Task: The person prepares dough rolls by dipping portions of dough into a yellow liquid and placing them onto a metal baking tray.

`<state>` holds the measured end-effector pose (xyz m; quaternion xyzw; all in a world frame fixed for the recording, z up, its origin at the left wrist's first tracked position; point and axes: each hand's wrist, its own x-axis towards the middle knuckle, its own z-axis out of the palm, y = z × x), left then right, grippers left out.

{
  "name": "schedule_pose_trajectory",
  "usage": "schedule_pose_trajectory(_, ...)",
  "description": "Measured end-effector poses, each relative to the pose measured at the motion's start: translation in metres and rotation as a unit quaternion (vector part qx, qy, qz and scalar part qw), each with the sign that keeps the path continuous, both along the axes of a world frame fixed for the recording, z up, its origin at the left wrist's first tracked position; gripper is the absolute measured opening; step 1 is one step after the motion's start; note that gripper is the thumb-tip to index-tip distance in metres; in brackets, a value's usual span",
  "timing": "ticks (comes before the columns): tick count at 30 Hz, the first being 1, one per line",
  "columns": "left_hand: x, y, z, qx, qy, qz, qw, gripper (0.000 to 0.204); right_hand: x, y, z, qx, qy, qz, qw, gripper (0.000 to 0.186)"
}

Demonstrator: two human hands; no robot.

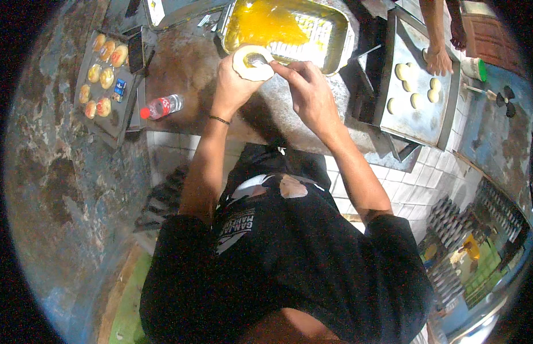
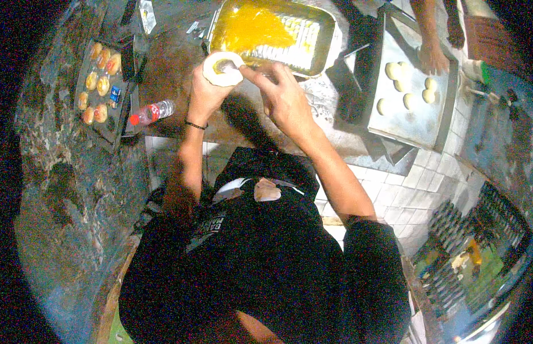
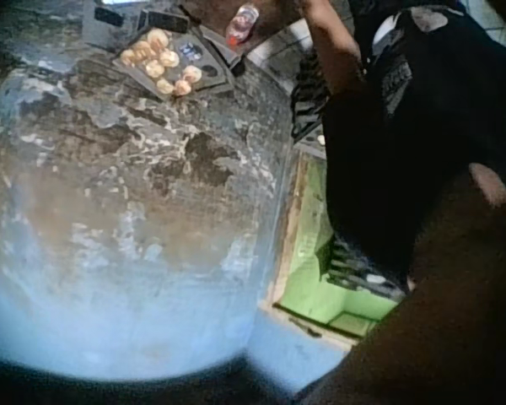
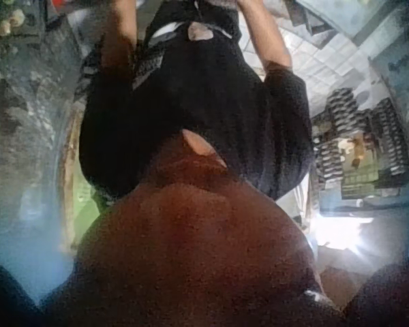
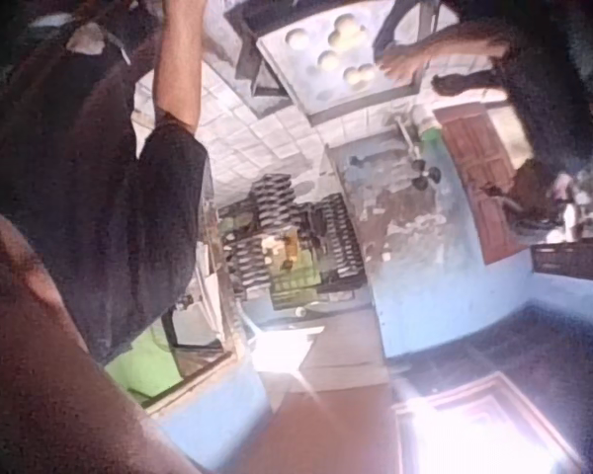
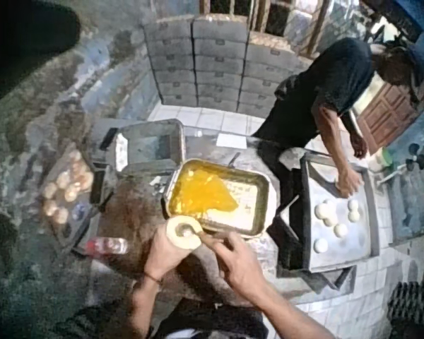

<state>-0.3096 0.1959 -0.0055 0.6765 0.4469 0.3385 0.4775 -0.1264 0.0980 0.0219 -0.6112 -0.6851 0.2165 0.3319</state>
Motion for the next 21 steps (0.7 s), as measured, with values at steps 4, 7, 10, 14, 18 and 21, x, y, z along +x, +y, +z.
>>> schedule_pose_trajectory(4,-0.012,0.003,-0.027,-0.021,0.005,0.005,1.000,0.035,0.000,-0.036,-0.021,0.012,0.015,-0.067,0.998,0.052)
schedule_pose_trajectory(7,-0.012,0.001,-0.019,-0.072,0.038,-0.024,0.996,0.036,0.019,-0.098,-0.117,-0.120,0.054,-0.164,0.978,0.034)
schedule_pose_trajectory(10,-0.016,-0.010,-0.011,-0.104,0.019,-0.085,0.991,0.037,0.052,-0.158,-0.185,-0.246,-0.056,-0.129,0.959,0.031)
schedule_pose_trajectory(14,-0.005,-0.019,0.009,-0.106,0.014,-0.186,0.977,0.036,0.046,-0.111,-0.103,-0.209,0.018,-0.104,0.972,0.056)
schedule_pose_trajectory(18,0.015,-0.017,0.023,-0.132,0.007,-0.331,0.934,0.038,0.027,-0.041,0.038,-0.015,0.149,0.047,0.988,0.081)
schedule_pose_trajectory(21,0.026,-0.018,0.042,-0.157,-0.031,-0.365,0.917,0.042,0.035,-0.025,0.066,-0.007,0.080,0.090,0.993,0.075)
